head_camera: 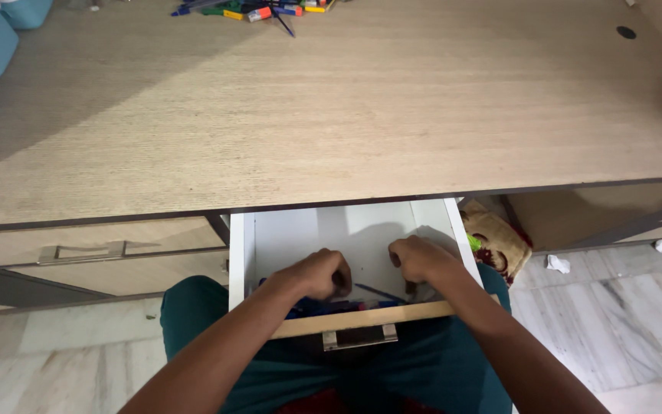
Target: The person sits on the floor and repeatedly picks up pens, markers, and other stationery items from a pile on the floor. They place these items into an open drawer of a low cabinet, organizing the scattered stationery.
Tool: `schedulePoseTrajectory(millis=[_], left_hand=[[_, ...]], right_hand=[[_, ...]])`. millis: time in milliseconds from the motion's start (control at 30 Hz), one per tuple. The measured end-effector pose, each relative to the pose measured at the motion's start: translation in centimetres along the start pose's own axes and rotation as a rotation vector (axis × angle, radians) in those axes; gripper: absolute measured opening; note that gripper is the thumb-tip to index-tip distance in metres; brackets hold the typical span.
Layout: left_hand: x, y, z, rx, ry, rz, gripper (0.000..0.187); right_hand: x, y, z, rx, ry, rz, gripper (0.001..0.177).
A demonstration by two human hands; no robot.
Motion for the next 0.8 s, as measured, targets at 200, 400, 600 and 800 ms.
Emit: schedulePoseTrajectory(millis=[200, 400, 600, 800], left_hand=[[-0.6, 2.8, 0.6, 0.165, 0.091, 0.166, 0.025], [-0.5, 5.2, 0.6, 0.36, -0.037, 0.333, 0.021], [0.3, 6.7, 2.7, 0.324, 0.015, 0.432, 0.028], [1.3, 9.6, 4.5, 0.406, -0.217, 0.732, 0.045]], right_hand=[[-1.9, 0.8, 2.5, -0.17, -0.115, 0.008, 0.034], [-4.9, 4.6, 3.3, 0.015, 0.075, -0.155, 0.021], [-8.1, 7.6, 5.8, -0.076, 0.103, -0.487, 0.02], [-10.7, 11.7, 6.8, 0.006, 0.165, -0.51, 0.034]])
Point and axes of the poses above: each hand's wrist, its own z-axis away from the middle knuckle, its own y-axis out of the back of the hand, x = y × z, the point moved 10 cm from there along -z, towards the middle knuckle, and after that the axes turned 15 degrees about -z, right-handed, at the moved point
